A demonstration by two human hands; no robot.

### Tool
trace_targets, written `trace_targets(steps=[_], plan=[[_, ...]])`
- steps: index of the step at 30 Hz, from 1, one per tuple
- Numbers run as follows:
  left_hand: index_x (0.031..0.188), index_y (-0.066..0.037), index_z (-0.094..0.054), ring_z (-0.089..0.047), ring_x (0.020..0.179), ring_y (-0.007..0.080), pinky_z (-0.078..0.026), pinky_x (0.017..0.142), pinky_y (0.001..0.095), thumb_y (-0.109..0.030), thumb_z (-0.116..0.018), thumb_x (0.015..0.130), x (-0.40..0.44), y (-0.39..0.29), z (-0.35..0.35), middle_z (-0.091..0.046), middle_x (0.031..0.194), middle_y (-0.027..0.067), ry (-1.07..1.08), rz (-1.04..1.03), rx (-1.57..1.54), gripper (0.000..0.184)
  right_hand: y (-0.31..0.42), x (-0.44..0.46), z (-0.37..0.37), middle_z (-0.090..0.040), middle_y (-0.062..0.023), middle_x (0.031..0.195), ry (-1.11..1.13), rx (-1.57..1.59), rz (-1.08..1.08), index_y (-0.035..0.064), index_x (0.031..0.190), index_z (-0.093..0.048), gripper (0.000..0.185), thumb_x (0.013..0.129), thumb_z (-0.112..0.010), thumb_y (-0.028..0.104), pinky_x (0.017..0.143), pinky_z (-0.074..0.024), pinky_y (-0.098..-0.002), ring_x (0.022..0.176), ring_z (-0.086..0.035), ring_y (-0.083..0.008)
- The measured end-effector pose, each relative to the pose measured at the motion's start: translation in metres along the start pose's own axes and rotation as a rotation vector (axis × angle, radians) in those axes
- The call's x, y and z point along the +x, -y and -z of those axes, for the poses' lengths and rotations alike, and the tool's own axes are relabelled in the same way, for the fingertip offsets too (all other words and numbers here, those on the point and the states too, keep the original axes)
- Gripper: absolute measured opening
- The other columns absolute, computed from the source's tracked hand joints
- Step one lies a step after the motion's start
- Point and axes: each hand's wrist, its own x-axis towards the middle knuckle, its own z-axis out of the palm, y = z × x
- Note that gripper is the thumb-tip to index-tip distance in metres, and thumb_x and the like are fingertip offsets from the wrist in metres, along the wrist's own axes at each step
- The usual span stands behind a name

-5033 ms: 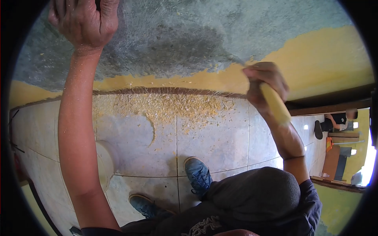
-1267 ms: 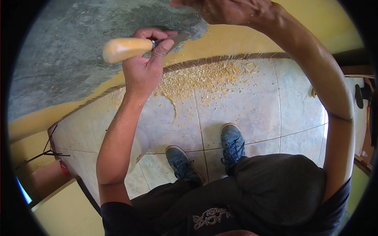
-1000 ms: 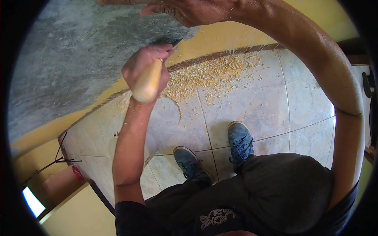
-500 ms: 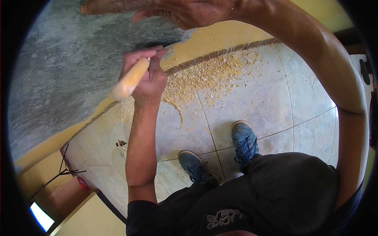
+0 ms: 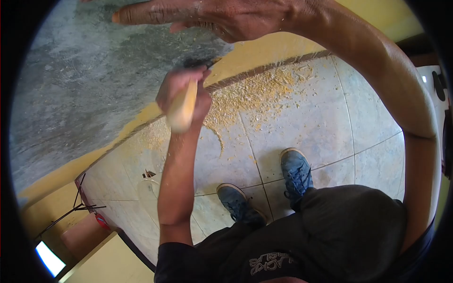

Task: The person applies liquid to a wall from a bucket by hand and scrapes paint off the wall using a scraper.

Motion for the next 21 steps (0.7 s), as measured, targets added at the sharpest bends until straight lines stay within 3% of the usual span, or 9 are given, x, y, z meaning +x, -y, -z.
trace_targets(steps=[2, 3, 6, 8, 12, 14, 15, 18, 21], plan=[[0.1, 0.002, -0.054, -0.073, 0.084, 0.0258, -0.065, 0.072, 0.034, 0.024, -0.062, 0.076, -0.006, -0.007, 0.01, -0.066, 0.09, 0.0156, -0.077, -0.073, -0.077, 0.033, 0.001, -0.006, 0.002, -0.027, -0.0061, 0.167, 0.004, -0.01, -0.013, 0.0201, 0.131, -0.062, 0.04, 0.099, -0.042, 0.033, 0.13, 0.0005, -0.0484, 0.157, -0.014, -0.0284], [0.103, 0.005, -0.05, -0.072, 0.088, 0.0272, -0.067, 0.075, 0.0366, 0.026, -0.058, 0.077, -0.016, -0.003, 0.004, -0.062, 0.095, 0.0165, -0.185, 0.123, -0.253, 0.034, 0.002, -0.006, 0.001, -0.027, -0.0061, 0.167, 0.015, -0.015, -0.018, 0.0201, 0.131, -0.062, 0.04, 0.099, -0.042, 0.033, 0.13, 0.0005, -0.0484, 0.157, -0.014, -0.0284], [0.103, 0.005, -0.05, -0.072, 0.088, 0.0278, -0.067, 0.074, 0.0367, 0.025, -0.055, 0.079, -0.01, 0.005, -0.001, -0.06, 0.097, 0.0154, 0.021, 0.122, -0.08, 0.032, 0.0, -0.009, -0.003, -0.027, -0.0062, 0.167, 0.024, 0.011, -0.008, 0.0201, 0.131, -0.062, 0.04, 0.099, -0.042, 0.033, 0.13, 0.0005, -0.0484, 0.157, -0.014, -0.0285], [0.089, -0.007, -0.063, -0.074, 0.074, 0.0202, -0.06, 0.061, 0.0305, 0.016, -0.071, 0.072, -0.012, 0.006, -0.008, -0.073, 0.079, 0.0086, -0.103, 0.207, -0.088, 0.029, 0.001, -0.008, 0.001, -0.027, -0.0062, 0.167, 0.008, 0.005, 0.002, 0.02, 0.131, -0.062, 0.04, 0.099, -0.042, 0.033, 0.13, 0.0005, -0.0484, 0.157, -0.014, -0.0285], [0.082, -0.007, -0.062, -0.072, 0.069, 0.0183, -0.058, 0.063, 0.0304, 0.012, -0.076, 0.071, -0.019, 0.002, -0.011, -0.072, 0.076, 0.0075, -0.048, 0.131, 0.084, 0.026, 0.0, -0.008, -0.003, -0.028, -0.0063, 0.167, 0.009, -0.001, -0.005, 0.0199, 0.131, -0.062, 0.04, 0.099, -0.042, 0.034, 0.13, 0.0005, -0.0483, 0.157, -0.014, -0.0286], [0.089, -0.005, -0.059, -0.072, 0.078, 0.0185, -0.056, 0.07, 0.0292, 0.008, -0.077, 0.078, -0.016, 0.008, -0.015, -0.073, 0.084, 0.0103, 0.045, 0.363, -0.148, 0.025, 0.003, -0.002, 0.004, -0.028, -0.0063, 0.167, 0.006, 0.001, 0.017, 0.0199, 0.131, -0.062, 0.04, 0.099, -0.042, 0.034, 0.13, 0.0005, -0.0483, 0.157, -0.014, -0.0286], [0.089, -0.005, -0.059, -0.072, 0.078, 0.0185, -0.056, 0.07, 0.0292, 0.008, -0.077, 0.078, -0.015, 0.008, -0.015, -0.073, 0.084, 0.0103, 0.038, 0.353, -0.15, 0.025, 0.001, 0.0, 0.008, -0.028, -0.0063, 0.167, 0.005, -0.007, 0.028, 0.0199, 0.131, -0.062, 0.04, 0.099, -0.041, 0.034, 0.13, 0.0005, -0.0483, 0.157, -0.014, -0.0286], [0.105, -0.002, -0.049, -0.067, 0.103, 0.0211, -0.052, 0.088, 0.0307, -0.004, -0.066, 0.098, 0.006, -0.024, 0.009, -0.069, 0.1, 0.0147, -0.006, 0.46, -0.412, 0.019, 0.002, 0.001, 0.011, -0.028, -0.0064, 0.167, 0.018, -0.02, 0.025, 0.0198, 0.132, -0.062, 0.041, 0.099, -0.041, 0.034, 0.13, 0.0005, -0.0483, 0.157, -0.014, -0.0287], [0.105, -0.002, -0.048, -0.068, 0.104, 0.0225, -0.052, 0.09, 0.0326, -0.008, -0.065, 0.099, 0.017, -0.025, 0.024, -0.068, 0.099, 0.0146, 0.044, 0.463, -0.487, 0.019, 0.002, 0.002, 0.01, -0.028, -0.0064, 0.167, 0.017, -0.009, 0.033, 0.0198, 0.132, -0.062, 0.041, 0.1, -0.041, 0.034, 0.13, 0.0005, -0.0483, 0.157, -0.013, -0.0287]])
